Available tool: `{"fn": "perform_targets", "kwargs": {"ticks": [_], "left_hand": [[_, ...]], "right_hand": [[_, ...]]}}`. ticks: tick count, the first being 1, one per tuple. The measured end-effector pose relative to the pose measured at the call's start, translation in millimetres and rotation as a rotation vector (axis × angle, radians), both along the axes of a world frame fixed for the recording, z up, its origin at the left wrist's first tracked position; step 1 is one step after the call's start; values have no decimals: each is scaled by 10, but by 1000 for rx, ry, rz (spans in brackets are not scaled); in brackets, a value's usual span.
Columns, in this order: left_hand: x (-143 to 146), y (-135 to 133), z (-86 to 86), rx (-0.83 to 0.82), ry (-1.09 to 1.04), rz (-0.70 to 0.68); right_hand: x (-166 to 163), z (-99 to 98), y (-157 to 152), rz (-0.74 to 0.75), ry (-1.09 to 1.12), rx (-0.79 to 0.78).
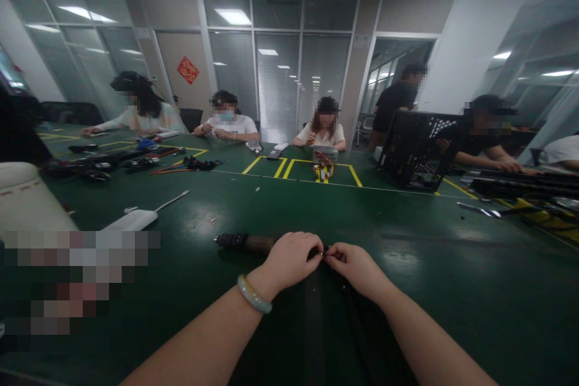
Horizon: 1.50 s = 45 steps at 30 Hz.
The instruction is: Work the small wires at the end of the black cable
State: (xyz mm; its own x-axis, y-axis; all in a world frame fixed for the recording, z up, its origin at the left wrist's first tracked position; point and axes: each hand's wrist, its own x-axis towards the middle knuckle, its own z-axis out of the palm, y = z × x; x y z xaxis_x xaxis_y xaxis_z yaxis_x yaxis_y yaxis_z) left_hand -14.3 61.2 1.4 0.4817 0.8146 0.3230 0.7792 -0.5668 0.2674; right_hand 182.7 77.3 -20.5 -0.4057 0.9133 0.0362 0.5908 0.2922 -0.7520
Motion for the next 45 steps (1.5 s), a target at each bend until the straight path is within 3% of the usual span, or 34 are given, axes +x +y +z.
{"fn": "perform_targets", "kwargs": {"ticks": [45], "left_hand": [[-12, 22, -52, 20, -34, -22]], "right_hand": [[17, -44, 35, 6, 1, 37]]}}
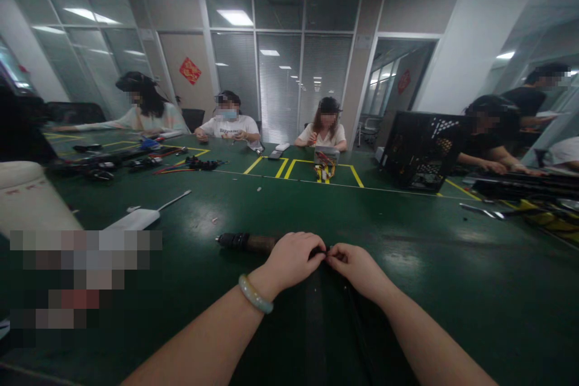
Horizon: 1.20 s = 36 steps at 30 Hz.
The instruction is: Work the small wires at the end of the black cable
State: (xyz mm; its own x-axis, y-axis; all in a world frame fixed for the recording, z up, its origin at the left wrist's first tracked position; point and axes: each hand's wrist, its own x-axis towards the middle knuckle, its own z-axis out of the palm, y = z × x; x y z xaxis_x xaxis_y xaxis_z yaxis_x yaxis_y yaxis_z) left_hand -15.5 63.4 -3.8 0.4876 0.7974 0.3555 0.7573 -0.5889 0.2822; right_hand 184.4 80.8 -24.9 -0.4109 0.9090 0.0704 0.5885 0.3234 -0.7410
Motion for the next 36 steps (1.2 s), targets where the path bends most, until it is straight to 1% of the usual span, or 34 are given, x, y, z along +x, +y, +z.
{"fn": "perform_targets", "kwargs": {"ticks": [5, 11, 20, 30, 36], "left_hand": [[-11, 14, -23, 5, -3, -17], [-5, -5, 2, 4, -12, -2], [-4, 8, -2, -11, 1, -12], [0, 5, 6, 8, 18, -2], [1, 14, -3, 0, 32, -13]], "right_hand": [[-5, 15, -16, -1, -1, 3], [-11, 65, -38, -7, -5, -26], [-9, 17, -18, 0, 4, -29], [7, -17, 3, 7, -3, -4], [-7, 22, -14, 0, 8, -17]]}}
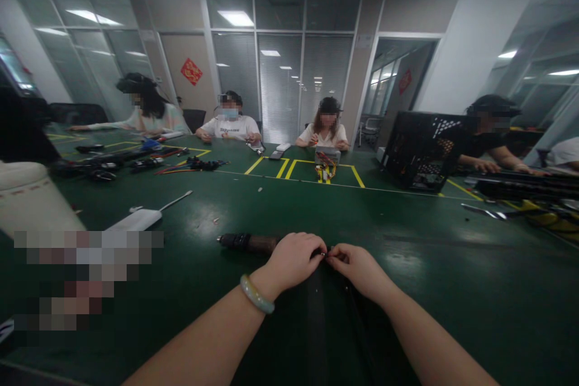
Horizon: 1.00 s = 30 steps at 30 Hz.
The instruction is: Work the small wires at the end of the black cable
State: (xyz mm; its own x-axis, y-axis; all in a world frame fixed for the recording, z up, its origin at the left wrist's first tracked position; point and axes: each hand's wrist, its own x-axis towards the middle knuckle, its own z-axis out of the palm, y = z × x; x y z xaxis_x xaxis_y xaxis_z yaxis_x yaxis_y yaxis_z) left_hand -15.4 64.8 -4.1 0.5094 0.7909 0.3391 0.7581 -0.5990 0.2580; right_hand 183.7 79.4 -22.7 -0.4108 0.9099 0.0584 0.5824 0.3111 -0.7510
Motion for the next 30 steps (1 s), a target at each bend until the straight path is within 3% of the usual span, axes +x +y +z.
{"fn": "perform_targets", "kwargs": {"ticks": [30], "left_hand": [[-3, -8, -3, 8, 5, 9]], "right_hand": [[4, -10, 3, 7, -10, -26]]}}
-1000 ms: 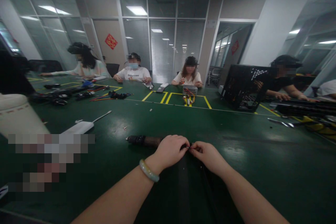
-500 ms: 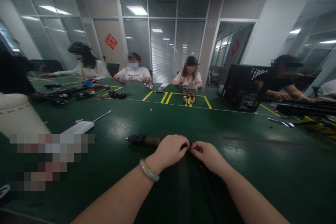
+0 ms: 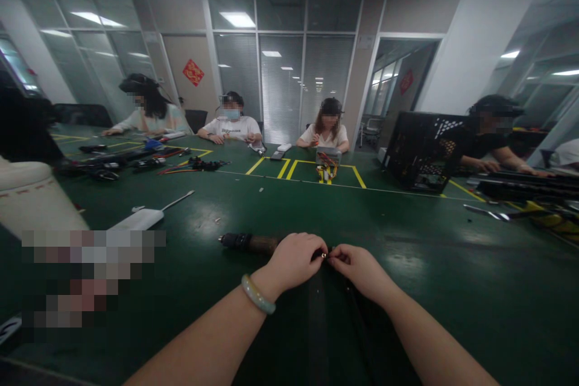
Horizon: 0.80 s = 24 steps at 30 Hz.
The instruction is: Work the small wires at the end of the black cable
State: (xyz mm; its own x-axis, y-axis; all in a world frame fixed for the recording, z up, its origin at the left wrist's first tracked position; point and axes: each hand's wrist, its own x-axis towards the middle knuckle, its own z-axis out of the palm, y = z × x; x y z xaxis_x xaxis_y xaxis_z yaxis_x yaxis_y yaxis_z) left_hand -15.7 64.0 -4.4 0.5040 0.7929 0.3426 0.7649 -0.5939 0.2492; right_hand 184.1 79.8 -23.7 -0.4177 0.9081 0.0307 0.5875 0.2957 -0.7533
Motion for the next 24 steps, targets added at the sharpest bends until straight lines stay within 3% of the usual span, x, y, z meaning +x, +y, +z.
{"fn": "perform_targets", "kwargs": {"ticks": [9, 24], "left_hand": [[22, -40, 60, -24, 14, 55], [12, -28, 53, -21, 26, 18]], "right_hand": [[-2, 29, -11, -5, -20, 22], [1, -4, 5, 1, 0, 25]]}}
